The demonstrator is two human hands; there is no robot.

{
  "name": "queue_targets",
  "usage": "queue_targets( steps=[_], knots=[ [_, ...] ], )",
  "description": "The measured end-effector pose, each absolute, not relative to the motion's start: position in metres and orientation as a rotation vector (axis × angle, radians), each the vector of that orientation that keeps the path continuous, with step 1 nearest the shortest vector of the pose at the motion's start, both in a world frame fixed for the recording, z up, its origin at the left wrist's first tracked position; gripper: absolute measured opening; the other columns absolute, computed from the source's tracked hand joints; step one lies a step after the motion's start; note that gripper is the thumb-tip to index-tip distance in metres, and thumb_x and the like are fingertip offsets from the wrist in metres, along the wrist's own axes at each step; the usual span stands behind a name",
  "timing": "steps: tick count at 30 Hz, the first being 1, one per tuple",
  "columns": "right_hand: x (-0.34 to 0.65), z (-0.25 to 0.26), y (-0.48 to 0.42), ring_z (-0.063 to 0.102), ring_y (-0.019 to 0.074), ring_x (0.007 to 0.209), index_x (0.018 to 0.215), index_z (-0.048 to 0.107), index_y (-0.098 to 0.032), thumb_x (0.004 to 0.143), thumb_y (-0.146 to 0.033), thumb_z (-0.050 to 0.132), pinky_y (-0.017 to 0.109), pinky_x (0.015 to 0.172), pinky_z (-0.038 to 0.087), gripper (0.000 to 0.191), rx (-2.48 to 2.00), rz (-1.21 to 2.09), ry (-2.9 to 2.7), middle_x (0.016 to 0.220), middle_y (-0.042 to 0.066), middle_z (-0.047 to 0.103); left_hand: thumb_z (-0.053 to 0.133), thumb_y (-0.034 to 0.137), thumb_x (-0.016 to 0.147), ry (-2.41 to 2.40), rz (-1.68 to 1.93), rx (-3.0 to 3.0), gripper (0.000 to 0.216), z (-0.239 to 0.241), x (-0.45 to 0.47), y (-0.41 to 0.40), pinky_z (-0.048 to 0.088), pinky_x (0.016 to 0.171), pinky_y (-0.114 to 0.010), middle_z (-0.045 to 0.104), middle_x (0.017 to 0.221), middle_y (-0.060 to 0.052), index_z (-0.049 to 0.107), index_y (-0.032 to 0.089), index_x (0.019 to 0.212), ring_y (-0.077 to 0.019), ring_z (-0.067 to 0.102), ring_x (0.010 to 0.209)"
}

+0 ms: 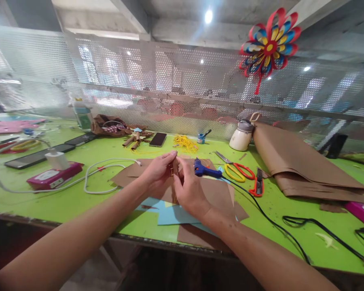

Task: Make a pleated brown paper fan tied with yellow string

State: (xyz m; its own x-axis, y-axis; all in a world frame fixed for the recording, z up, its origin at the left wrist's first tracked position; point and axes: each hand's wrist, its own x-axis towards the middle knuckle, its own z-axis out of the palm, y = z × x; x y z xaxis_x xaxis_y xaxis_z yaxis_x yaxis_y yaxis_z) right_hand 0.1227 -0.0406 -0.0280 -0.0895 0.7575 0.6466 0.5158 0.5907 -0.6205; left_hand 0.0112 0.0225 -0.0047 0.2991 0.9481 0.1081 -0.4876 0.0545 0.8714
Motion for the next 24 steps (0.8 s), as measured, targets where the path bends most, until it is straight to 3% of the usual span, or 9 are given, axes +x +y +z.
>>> queue_targets(
  steps=[5, 12, 17, 24],
  knots=[
    [0.119, -0.028, -0.047, 0.052, 0.0154, 0.065, 0.132, 0.038, -0.018, 0.084, -0.016, 0.044, 0.033, 0.070, 0.049, 0.049, -1.006, 0.263, -1.788, 0.077, 0.002, 0.056, 0.070, 0.031, 0.070, 0.585, 1.239, 0.913, 0.027, -0.001, 0.010, 0.024, 0.032, 0.045, -0.018, 0.049, 0.050, 0.003, 0.053, 0.012, 0.060, -0.0050, 0.043, 0.044],
    [0.117, -0.025, -0.052, 0.057, 0.0184, 0.082, 0.133, 0.036, -0.019, 0.085, -0.013, 0.041, 0.035, 0.079, 0.049, 0.048, -0.941, 0.221, -1.832, 0.092, 0.007, 0.059, 0.071, 0.025, 0.069, 0.453, 1.226, 0.869, 0.021, 0.007, 0.009, 0.020, 0.038, 0.048, -0.017, 0.054, 0.056, 0.003, 0.056, 0.011, 0.066, -0.0047, 0.047, 0.049],
    [0.119, -0.022, -0.054, 0.058, 0.0211, 0.091, 0.133, 0.035, -0.021, 0.086, -0.014, 0.039, 0.037, 0.079, 0.050, 0.048, -0.934, 0.139, -1.869, 0.095, 0.008, 0.059, 0.071, 0.027, 0.070, 0.443, 1.223, 0.864, 0.021, 0.013, 0.008, 0.016, 0.039, 0.050, -0.017, 0.054, 0.059, 0.003, 0.057, 0.012, 0.069, -0.0047, 0.049, 0.050],
    [0.127, -0.018, -0.053, 0.060, 0.0214, 0.088, 0.139, 0.024, -0.021, 0.085, -0.013, 0.041, 0.038, 0.078, 0.051, 0.057, -0.932, -0.086, -1.907, 0.095, 0.008, 0.061, 0.067, 0.034, 0.075, 0.388, 1.123, 0.852, 0.024, 0.015, 0.004, 0.014, 0.048, 0.063, -0.022, 0.062, 0.073, -0.001, 0.062, 0.013, 0.084, -0.0092, 0.058, 0.063]
  ],
)
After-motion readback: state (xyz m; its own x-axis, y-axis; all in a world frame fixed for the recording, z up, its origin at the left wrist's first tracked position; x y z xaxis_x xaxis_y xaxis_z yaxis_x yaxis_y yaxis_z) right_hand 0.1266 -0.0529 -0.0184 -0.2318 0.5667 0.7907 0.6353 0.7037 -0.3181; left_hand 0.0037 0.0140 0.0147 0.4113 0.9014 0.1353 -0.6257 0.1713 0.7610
